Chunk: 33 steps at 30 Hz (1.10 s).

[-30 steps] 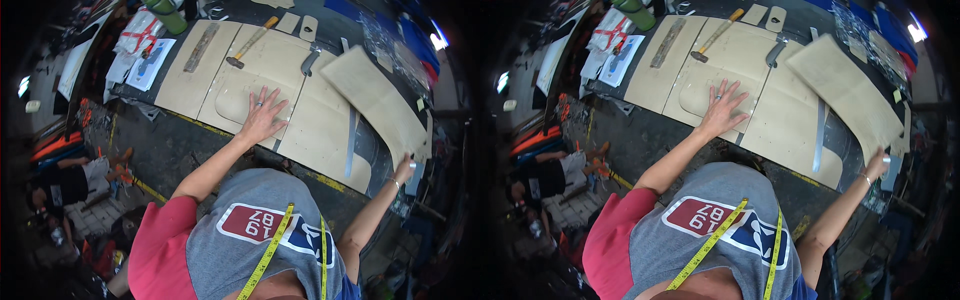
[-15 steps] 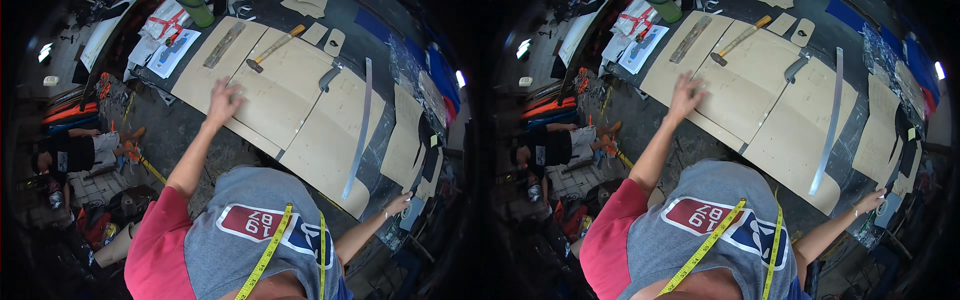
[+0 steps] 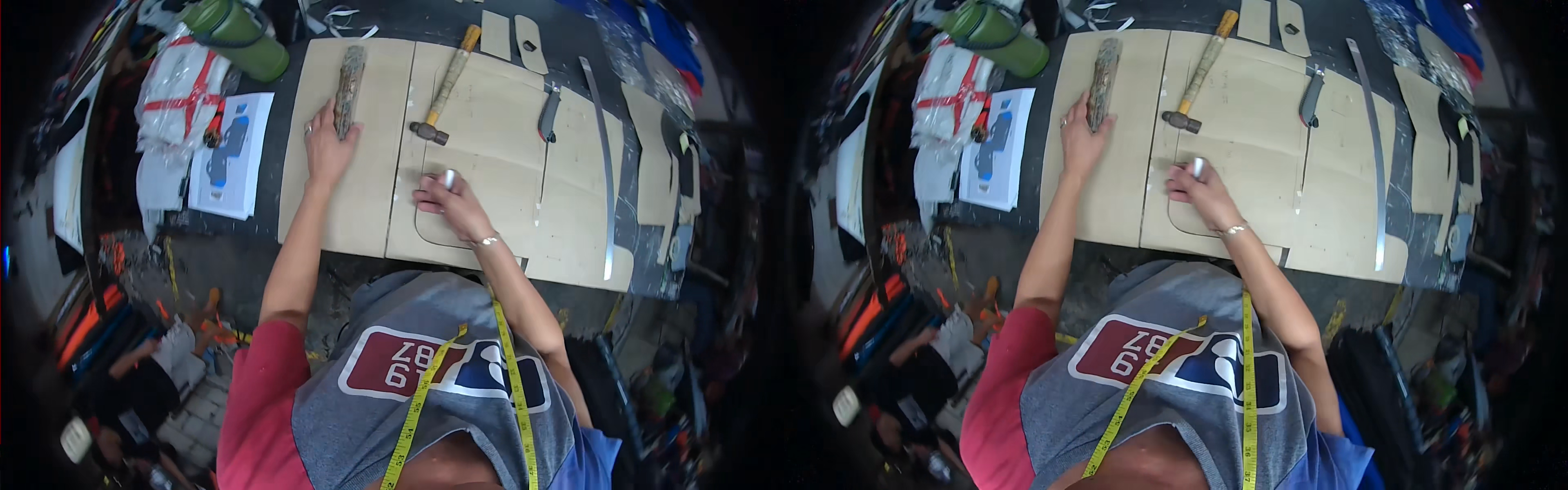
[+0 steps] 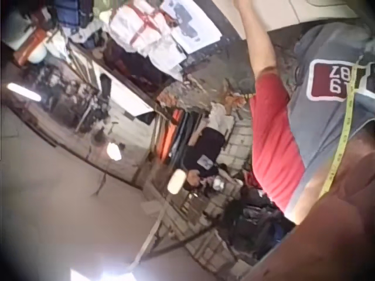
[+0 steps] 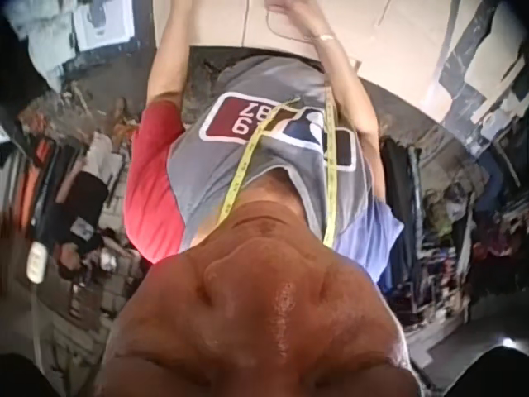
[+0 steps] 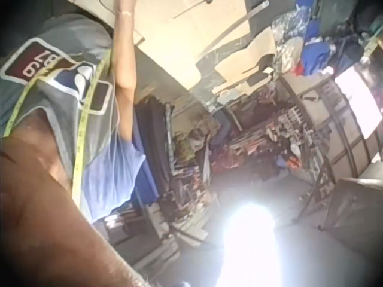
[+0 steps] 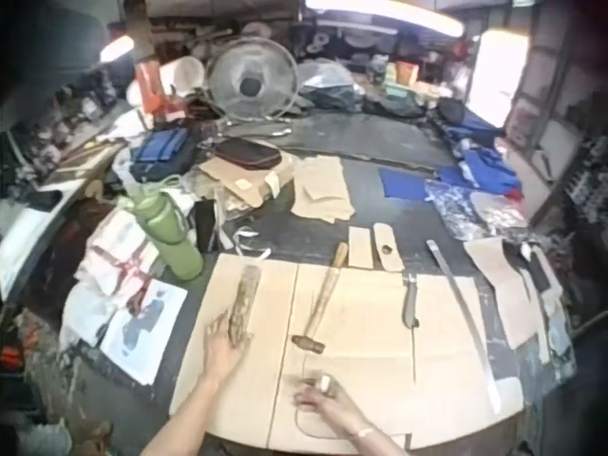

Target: The recorder measures and marks cardboard patterns on a workbench for garment or bag manufacturing.

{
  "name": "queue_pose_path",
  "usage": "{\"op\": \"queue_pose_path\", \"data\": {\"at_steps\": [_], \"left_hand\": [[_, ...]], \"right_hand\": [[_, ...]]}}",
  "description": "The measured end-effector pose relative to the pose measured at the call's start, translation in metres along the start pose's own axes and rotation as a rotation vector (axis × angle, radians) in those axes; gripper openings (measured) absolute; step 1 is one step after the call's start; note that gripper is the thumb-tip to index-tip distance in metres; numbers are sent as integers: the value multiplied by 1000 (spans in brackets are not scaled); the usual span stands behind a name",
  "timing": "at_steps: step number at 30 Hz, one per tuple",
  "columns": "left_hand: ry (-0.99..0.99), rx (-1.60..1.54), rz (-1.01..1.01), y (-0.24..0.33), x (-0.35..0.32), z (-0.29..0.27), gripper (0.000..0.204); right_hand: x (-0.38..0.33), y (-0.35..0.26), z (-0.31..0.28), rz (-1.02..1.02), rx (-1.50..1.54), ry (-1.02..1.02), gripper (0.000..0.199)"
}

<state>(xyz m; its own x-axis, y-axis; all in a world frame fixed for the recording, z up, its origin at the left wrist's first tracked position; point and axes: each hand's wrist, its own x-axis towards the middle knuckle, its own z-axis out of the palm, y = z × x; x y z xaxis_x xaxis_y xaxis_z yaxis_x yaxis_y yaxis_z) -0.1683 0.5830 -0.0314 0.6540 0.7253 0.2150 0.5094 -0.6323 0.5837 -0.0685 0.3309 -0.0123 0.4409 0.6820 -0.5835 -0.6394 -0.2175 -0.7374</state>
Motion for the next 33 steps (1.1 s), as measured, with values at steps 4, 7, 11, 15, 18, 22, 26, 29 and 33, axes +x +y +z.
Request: {"op": "queue_pose_path", "data": {"at_steps": [4,7,11,15,18,22,26,29,33], "left_hand": [[-6,-87,92,-21,0,5,68],[-86,-159,-52,-20,-1,-2,68],[-104,-245,-65,-17,0,-5,68],[-157,-317,-30,-22,1,3,67],[-147,-462,11,-37,8,2,65],[-166,-343,17,-33,27,-25,64],[-100,-326,96,-47,50,-20,59],[-145,-346,106,-49,56,-23,57],[17,23,319,-76,83,0,81]], "right_hand": [[25,3,50,-33,-17,77,22],[31,-2,72,-70,-127,137,20],[39,0,83,-74,-344,208,29],[41,-8,99,-178,-704,288,39],[50,2,107,-551,-855,316,25],[7,-53,116,-651,-931,313,21],[-36,-93,106,-841,-1012,317,21],[-69,-123,97,-877,-1020,256,23],[-103,-148,88,-927,-1091,209,27]]}}
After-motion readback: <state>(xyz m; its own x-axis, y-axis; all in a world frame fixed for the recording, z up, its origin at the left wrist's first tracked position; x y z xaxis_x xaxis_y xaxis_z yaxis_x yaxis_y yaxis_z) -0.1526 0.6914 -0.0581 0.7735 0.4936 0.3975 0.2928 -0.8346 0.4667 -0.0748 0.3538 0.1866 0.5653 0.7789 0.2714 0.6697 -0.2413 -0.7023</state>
